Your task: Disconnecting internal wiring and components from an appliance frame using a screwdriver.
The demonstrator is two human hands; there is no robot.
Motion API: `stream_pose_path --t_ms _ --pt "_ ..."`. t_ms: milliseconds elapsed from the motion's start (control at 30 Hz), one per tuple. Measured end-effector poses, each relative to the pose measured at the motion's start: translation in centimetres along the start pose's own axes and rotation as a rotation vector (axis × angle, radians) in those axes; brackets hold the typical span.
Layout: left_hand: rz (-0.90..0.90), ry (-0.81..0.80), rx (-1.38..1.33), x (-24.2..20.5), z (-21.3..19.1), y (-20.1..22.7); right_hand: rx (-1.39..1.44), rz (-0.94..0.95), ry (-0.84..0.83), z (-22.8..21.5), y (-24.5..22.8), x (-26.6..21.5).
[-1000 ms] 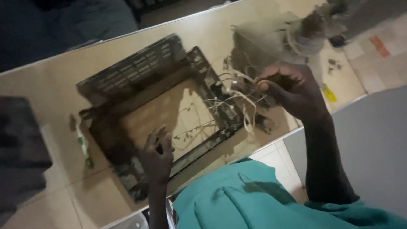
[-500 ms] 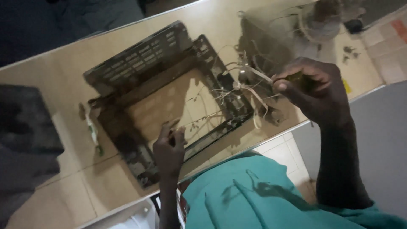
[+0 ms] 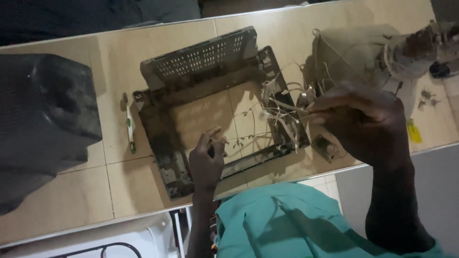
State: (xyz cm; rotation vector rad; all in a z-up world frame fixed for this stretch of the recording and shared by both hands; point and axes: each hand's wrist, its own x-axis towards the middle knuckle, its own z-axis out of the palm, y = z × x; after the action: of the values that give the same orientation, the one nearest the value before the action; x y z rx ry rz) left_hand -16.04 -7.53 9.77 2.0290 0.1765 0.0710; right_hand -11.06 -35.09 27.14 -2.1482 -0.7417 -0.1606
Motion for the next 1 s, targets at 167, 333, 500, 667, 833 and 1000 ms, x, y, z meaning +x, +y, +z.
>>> stream_pose_path --t_ms 167,333,500,667,833,1000 --pt "0.003 0.049 -0.051 -0.2 -0.2 -0.3 -0.105 -0.016 -0.055 -0.3 -0.4 1.0" --pt "-0.115 0.052 -0.074 -0.4 -1.2 0.2 -0.260 -0.043 -0.029 -2.2 1.9 -1.7" --pt "-0.060 0.124 0.076 -0.8 -2.3 -1.4 0.100 0.356 0.006 -5.8 10.5 -11.1" --pt "-0.060 0.090 0.014 -0.7 -2.7 -2.1 -0.298 0.466 0.229 -7.8 11.4 -17.7" --pt "0.026 0.047 0.124 -0.8 -1.9 -2.0 -0.387 0.715 0.274 -9.0 8.6 -21.5" --pt "0.048 -0.003 0.166 -0.4 -1.1 -0.9 -0.264 1.007 0.492 -8.5 8.1 -25.3"
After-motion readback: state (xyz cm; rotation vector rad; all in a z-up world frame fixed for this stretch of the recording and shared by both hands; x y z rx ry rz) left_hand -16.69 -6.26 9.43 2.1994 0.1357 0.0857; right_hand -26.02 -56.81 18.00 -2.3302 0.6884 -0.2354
